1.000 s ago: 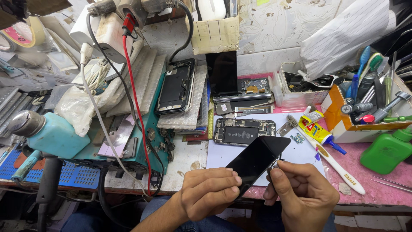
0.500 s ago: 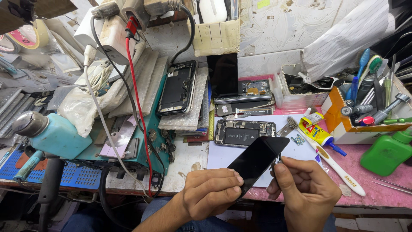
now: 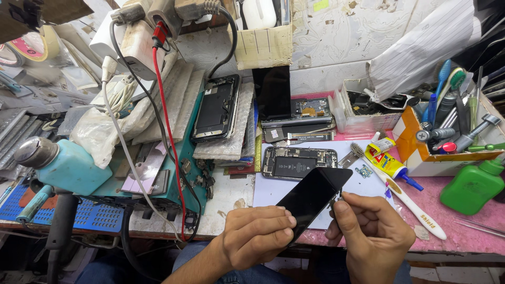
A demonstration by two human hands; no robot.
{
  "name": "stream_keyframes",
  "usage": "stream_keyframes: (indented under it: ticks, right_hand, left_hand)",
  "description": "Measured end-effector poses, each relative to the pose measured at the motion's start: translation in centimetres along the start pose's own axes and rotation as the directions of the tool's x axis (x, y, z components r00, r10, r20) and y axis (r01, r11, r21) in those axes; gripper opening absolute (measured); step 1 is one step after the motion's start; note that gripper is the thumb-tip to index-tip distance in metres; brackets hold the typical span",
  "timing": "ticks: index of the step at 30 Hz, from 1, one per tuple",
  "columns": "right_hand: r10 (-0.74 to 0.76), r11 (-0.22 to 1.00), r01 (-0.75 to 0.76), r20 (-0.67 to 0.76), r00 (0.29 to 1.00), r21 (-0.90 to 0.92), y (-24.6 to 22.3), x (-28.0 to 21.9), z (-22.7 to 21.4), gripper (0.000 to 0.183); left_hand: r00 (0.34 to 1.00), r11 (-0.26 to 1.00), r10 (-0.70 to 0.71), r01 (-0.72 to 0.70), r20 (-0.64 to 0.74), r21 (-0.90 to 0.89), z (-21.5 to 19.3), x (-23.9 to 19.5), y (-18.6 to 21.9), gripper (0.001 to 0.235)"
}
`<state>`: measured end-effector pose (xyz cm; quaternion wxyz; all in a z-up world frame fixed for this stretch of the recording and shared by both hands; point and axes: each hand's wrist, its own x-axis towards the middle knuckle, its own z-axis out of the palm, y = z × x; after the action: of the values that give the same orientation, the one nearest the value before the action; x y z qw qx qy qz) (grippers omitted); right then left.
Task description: The person disassembles a smartphone, removes the back cover and battery, and uses a metal prying tool to separate the screen assembly from the frame. They then reassemble the device by reconnecting the screen and placing the back cover back on.
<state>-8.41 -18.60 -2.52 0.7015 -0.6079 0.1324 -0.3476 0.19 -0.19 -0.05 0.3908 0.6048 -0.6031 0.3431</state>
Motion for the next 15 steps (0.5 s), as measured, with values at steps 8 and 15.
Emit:
stream_keyframes:
  ticks: [8, 15]
  right_hand:
    - [-0.005, 1.0, 0.005, 0.012, 1.0, 0.018, -0.2, 0.9, -0.5, 0.012]
    - [0.035, 0.998, -0.035, 0.014, 0.999, -0.042, 0.2, 0.0, -0.9, 0.01]
  left_hand:
    - [0.995, 0.996, 0.053, -0.058, 0.08, 0.066, -0.4, -0.3, 0.2, 0.017]
    - [0.991, 0.991, 0.097, -0.106, 0.097, 0.087, -0.8, -0.4, 0.4, 0.017]
